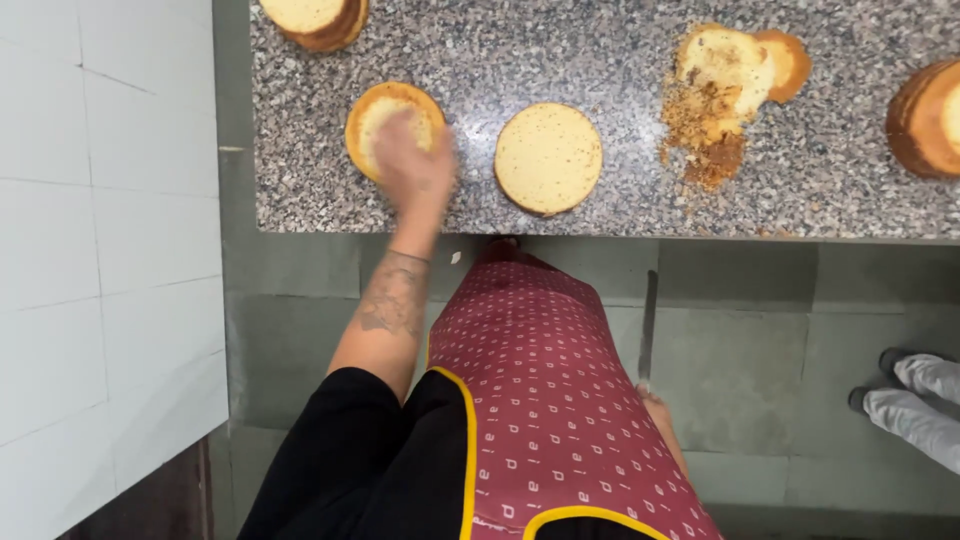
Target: Cutting cake bases into layers using a long knife in a bakery kitchen.
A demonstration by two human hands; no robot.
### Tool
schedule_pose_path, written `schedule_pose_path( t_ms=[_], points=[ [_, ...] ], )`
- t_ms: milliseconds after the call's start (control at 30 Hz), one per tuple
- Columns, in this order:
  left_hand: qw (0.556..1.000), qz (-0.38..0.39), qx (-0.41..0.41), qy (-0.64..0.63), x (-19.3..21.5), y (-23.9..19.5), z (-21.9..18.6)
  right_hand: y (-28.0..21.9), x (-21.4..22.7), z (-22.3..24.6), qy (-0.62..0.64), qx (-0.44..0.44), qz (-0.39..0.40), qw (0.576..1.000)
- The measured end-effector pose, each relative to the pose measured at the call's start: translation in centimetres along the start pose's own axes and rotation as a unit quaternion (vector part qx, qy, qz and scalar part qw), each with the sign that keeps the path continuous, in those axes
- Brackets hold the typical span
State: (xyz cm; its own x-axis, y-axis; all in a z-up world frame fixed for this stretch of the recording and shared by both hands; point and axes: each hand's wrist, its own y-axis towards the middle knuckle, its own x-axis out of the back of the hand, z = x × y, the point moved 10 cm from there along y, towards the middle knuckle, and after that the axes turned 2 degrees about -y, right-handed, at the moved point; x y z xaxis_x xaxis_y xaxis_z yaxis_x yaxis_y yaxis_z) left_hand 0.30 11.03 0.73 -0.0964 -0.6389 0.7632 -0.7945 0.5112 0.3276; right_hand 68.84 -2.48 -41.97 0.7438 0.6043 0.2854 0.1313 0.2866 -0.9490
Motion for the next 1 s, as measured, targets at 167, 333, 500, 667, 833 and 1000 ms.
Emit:
schedule_pose_path(
  t_ms=[167,333,500,667,833,1000],
  points=[
    [0.987,0.072,0.127,0.069,2.9,5.4,9.4,2.4,1.1,0.5,-0.037,0.016,-0.008,0.999],
    [0.926,0.218,0.241,-0.189,-0.4,4.4,9.0,1.6,3.8,4.2,-0.21,0.034,-0.073,0.974],
    [0.966,0.139,-0.02,-0.219,2.4,2.2,-5.5,-0.3,3.1,6.2,-0.045,0.075,-0.028,0.996],
    [0.951,0.254,-0.153,-0.093,-1.3,-5.9,-12.9,-2.6,2.1,9.1,-0.002,0.083,-0.026,0.996],
    [0.925,0.251,-0.252,-0.133,-3.1,-7.4,-13.2,0.6,0.9,5.4,0.031,0.112,-0.023,0.993],
    [0.958,0.21,-0.194,-0.001,-6.6,-1.2,-11.0,2.7,-0.2,1.4,0.014,0.091,0.02,0.996]
  ],
)
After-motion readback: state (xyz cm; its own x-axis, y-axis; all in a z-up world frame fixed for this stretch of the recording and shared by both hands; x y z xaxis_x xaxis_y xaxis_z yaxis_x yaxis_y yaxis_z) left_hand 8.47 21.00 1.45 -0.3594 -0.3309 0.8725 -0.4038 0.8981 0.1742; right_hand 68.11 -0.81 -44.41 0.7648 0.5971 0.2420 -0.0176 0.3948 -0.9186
